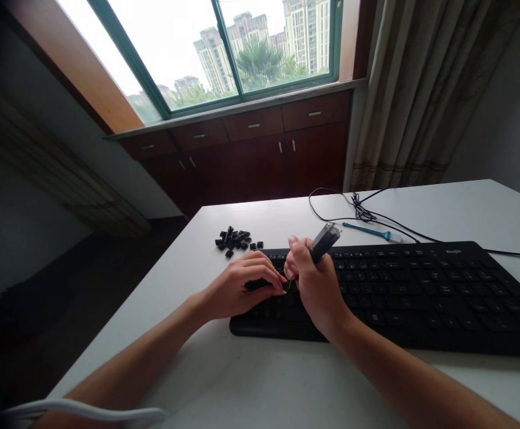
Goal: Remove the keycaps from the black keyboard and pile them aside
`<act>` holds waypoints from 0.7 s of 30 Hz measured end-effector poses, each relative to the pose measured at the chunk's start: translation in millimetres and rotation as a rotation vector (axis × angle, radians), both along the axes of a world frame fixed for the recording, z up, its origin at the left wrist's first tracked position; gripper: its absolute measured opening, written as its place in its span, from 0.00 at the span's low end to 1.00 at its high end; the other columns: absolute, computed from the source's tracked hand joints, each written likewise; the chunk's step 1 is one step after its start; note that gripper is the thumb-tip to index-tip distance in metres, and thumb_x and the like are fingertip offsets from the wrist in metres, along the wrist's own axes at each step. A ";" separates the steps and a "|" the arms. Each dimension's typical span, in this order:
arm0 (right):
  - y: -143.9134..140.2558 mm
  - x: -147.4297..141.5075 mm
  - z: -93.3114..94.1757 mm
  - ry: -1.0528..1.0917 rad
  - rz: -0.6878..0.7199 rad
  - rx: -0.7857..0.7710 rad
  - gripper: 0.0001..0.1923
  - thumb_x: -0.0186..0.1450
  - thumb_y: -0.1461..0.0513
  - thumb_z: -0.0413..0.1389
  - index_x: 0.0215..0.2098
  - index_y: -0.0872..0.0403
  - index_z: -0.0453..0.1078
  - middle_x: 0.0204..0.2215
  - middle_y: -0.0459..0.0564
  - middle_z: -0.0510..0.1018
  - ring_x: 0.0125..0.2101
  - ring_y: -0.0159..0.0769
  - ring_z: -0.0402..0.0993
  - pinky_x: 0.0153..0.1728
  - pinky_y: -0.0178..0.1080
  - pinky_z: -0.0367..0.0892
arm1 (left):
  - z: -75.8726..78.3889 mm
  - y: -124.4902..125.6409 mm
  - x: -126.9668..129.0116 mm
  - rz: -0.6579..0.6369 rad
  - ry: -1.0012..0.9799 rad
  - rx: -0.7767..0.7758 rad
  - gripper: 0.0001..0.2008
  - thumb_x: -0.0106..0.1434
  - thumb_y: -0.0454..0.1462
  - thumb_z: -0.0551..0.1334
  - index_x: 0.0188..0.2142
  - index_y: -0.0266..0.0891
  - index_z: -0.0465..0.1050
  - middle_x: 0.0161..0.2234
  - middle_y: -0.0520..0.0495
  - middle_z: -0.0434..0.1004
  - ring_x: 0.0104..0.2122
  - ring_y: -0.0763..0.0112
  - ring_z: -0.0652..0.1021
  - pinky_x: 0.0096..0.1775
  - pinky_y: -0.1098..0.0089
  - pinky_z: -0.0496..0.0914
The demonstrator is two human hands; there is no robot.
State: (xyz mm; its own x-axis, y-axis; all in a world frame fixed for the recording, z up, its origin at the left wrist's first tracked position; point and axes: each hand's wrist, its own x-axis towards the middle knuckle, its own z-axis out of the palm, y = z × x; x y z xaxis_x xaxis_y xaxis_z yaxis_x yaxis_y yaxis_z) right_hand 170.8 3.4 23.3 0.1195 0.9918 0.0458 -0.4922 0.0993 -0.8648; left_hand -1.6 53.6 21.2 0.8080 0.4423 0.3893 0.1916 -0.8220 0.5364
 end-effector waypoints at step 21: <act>11.4 50.3 22.9 -0.952 0.342 0.213 0.21 0.72 0.54 0.53 0.23 0.53 0.75 0.24 0.47 0.74 0.27 0.36 0.68 0.30 0.38 0.61 | -5.1 -13.5 11.9 0.170 -0.008 0.076 0.09 0.63 0.42 0.67 0.35 0.40 0.72 0.32 0.49 0.80 0.33 0.67 0.78 0.38 0.66 0.72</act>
